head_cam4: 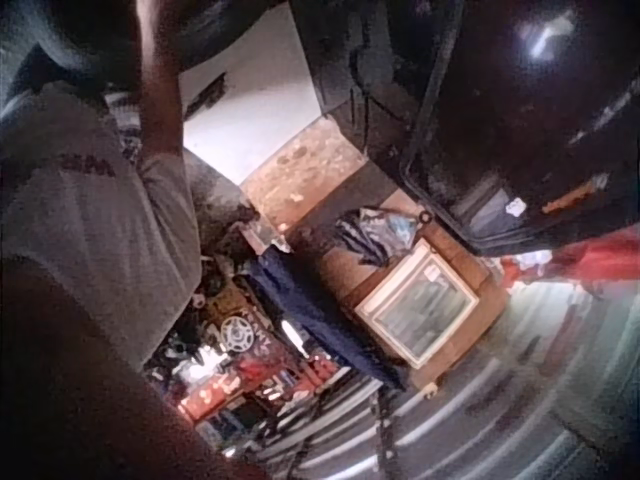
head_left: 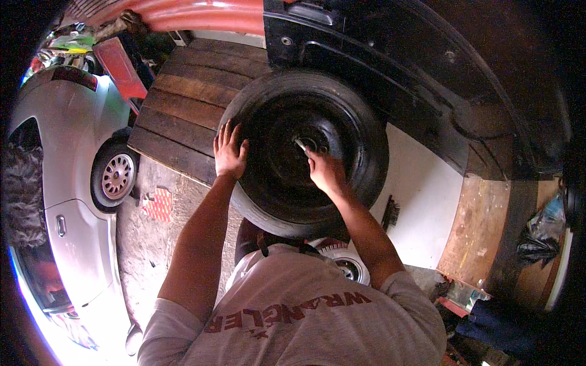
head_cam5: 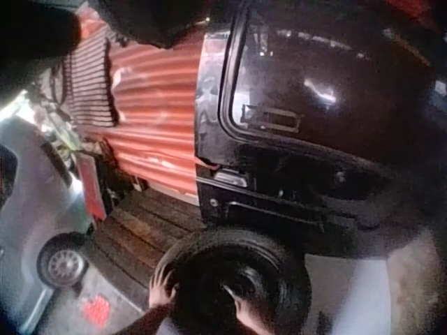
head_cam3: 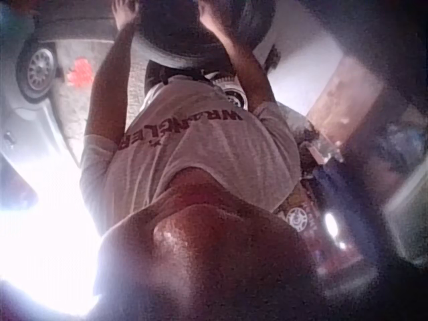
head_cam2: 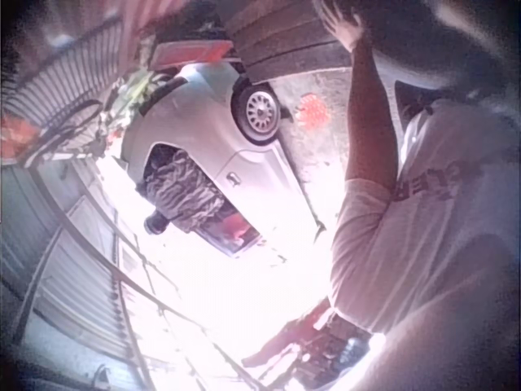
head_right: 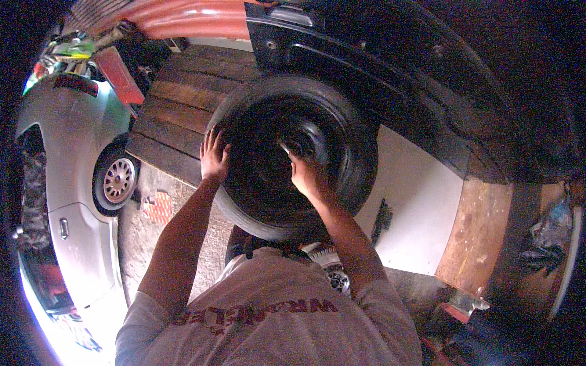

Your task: The person uses a small metal scraper to clean the inner surface of a car tire rim. They hold the rim steady with one hand while scraping away debris from the center and inner edges. The rim remains on a wooden pallet throughout the clip.

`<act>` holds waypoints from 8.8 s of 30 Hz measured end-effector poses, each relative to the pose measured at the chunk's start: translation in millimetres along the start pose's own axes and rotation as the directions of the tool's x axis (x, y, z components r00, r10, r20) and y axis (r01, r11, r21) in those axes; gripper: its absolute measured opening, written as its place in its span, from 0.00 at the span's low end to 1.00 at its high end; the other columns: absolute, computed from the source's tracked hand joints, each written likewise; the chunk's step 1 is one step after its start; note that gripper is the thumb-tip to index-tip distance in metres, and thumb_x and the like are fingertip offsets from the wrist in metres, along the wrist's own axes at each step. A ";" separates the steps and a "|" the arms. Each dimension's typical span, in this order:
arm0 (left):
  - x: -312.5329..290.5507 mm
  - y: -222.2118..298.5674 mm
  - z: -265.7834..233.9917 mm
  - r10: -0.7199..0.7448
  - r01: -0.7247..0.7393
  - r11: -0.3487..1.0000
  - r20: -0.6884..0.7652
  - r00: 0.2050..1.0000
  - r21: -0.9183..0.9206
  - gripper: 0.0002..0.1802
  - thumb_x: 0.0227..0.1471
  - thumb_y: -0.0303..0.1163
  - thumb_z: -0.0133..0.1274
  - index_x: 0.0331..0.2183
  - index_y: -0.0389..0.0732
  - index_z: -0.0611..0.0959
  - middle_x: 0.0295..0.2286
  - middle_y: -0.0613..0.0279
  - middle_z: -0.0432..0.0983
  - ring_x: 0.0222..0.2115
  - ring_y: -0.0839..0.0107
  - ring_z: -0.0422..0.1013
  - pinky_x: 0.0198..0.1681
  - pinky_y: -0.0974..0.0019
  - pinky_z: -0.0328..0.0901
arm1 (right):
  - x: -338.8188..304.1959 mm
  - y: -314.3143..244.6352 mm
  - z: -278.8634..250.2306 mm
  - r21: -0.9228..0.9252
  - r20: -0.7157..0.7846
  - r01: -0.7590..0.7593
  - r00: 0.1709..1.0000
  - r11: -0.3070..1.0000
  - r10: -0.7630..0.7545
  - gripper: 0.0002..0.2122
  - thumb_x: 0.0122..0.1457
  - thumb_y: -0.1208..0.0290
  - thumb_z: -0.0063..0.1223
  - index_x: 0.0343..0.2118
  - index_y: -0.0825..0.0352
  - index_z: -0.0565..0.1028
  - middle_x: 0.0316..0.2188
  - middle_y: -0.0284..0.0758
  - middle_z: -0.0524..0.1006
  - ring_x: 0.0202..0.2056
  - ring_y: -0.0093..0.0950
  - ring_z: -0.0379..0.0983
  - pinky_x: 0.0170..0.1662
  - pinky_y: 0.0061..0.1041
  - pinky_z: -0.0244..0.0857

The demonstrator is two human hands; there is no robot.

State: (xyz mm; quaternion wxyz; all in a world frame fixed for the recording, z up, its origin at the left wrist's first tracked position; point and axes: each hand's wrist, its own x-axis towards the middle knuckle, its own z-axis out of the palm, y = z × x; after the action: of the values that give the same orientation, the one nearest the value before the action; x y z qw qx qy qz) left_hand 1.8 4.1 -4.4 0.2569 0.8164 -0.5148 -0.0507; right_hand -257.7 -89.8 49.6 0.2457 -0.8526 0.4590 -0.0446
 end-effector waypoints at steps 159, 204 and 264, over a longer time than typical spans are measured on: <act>4.1 -2.6 2.6 0.061 -0.058 0.997 -0.049 0.997 0.054 0.33 0.54 0.52 0.44 0.59 0.50 0.62 0.62 0.62 0.49 0.63 0.61 0.43 0.63 0.52 0.40 | -123.9 64.6 -29.3 0.108 -0.231 -0.371 0.893 0.922 0.386 0.14 0.59 0.64 0.47 0.45 0.60 0.75 0.33 0.46 0.77 0.35 0.46 0.74 0.38 0.42 0.68; -27.0 13.3 4.1 0.048 -0.047 0.996 -0.006 0.999 0.069 0.31 0.54 0.48 0.45 0.57 0.48 0.64 0.59 0.60 0.55 0.63 0.61 0.44 0.64 0.48 0.34 | -100.7 46.7 -20.6 0.116 -0.226 -0.210 0.946 0.971 0.232 0.14 0.58 0.63 0.50 0.48 0.52 0.75 0.30 0.44 0.77 0.32 0.45 0.75 0.33 0.40 0.68; -29.5 23.6 -1.7 0.023 -0.024 0.996 0.012 1.000 0.084 0.30 0.55 0.48 0.43 0.57 0.48 0.65 0.61 0.60 0.49 0.63 0.60 0.41 0.64 0.47 0.32 | -82.0 41.6 -8.8 0.216 -0.210 -0.114 0.965 0.970 0.160 0.14 0.58 0.67 0.52 0.47 0.58 0.75 0.36 0.45 0.77 0.37 0.44 0.75 0.38 0.33 0.68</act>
State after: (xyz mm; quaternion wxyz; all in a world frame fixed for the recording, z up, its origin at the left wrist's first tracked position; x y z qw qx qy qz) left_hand -30.5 22.4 2.9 0.2198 0.8202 -0.5273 -0.0304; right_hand -339.2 -46.2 50.4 0.2799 -0.7787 0.5351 -0.1704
